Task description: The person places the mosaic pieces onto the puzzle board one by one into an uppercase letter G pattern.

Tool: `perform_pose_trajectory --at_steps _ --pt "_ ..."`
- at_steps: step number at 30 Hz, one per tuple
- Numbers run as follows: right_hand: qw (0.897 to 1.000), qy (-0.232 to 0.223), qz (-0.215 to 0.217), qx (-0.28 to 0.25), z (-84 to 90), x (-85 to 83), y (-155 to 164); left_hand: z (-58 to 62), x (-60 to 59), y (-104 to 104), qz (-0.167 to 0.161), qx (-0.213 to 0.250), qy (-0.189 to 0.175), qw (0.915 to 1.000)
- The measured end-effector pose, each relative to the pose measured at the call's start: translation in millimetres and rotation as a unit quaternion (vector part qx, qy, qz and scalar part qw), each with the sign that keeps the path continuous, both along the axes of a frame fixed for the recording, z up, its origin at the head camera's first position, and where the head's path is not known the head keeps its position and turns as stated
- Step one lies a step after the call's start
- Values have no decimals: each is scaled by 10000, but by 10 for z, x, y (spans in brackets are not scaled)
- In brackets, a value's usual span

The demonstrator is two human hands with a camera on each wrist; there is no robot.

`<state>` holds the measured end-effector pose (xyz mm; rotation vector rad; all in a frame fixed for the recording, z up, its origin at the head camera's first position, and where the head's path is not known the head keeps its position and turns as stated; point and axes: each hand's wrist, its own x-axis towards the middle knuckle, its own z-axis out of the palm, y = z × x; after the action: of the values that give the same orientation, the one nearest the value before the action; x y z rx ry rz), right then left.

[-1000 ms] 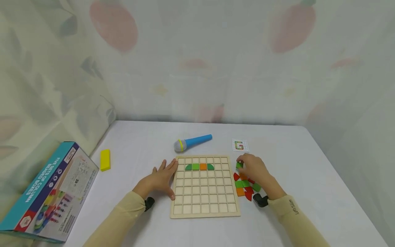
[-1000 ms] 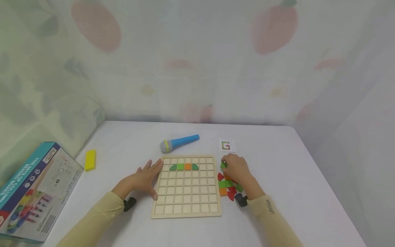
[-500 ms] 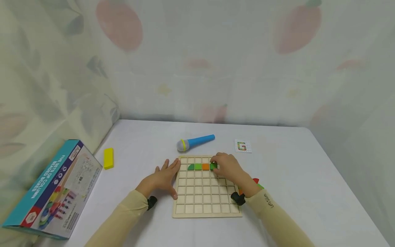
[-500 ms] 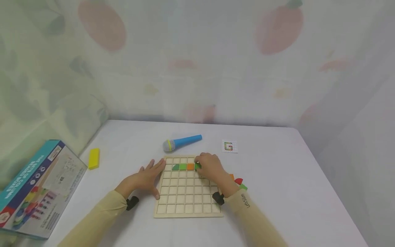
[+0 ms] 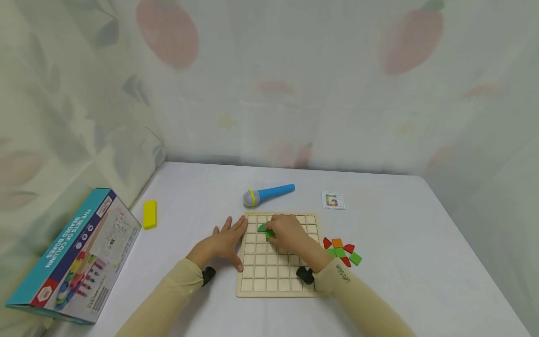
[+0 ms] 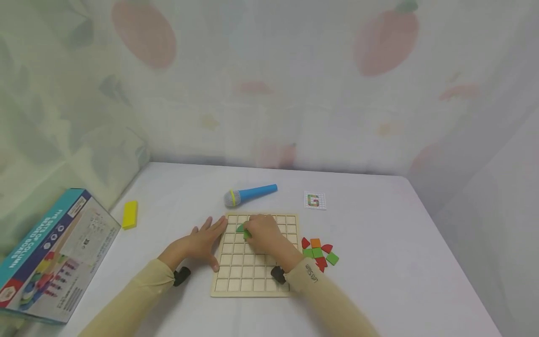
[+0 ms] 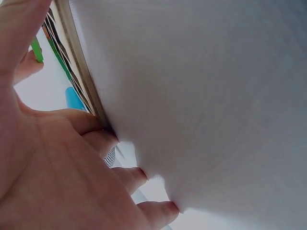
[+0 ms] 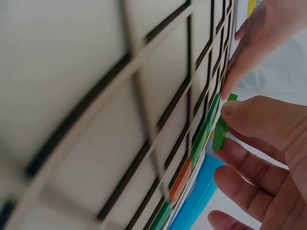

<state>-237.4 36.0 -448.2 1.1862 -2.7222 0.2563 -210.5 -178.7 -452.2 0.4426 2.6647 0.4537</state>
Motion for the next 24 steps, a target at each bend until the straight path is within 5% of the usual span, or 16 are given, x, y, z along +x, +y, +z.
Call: perform_pose_trajectory --at_steps 9,24 --pt "9950 -295 -351 892 -10 11 -240 -29 -6 -23 -65 -32 12 10000" --pt "9956 -200 -322 859 11 72 -298 26 27 -4 -76 -46 85 9999"
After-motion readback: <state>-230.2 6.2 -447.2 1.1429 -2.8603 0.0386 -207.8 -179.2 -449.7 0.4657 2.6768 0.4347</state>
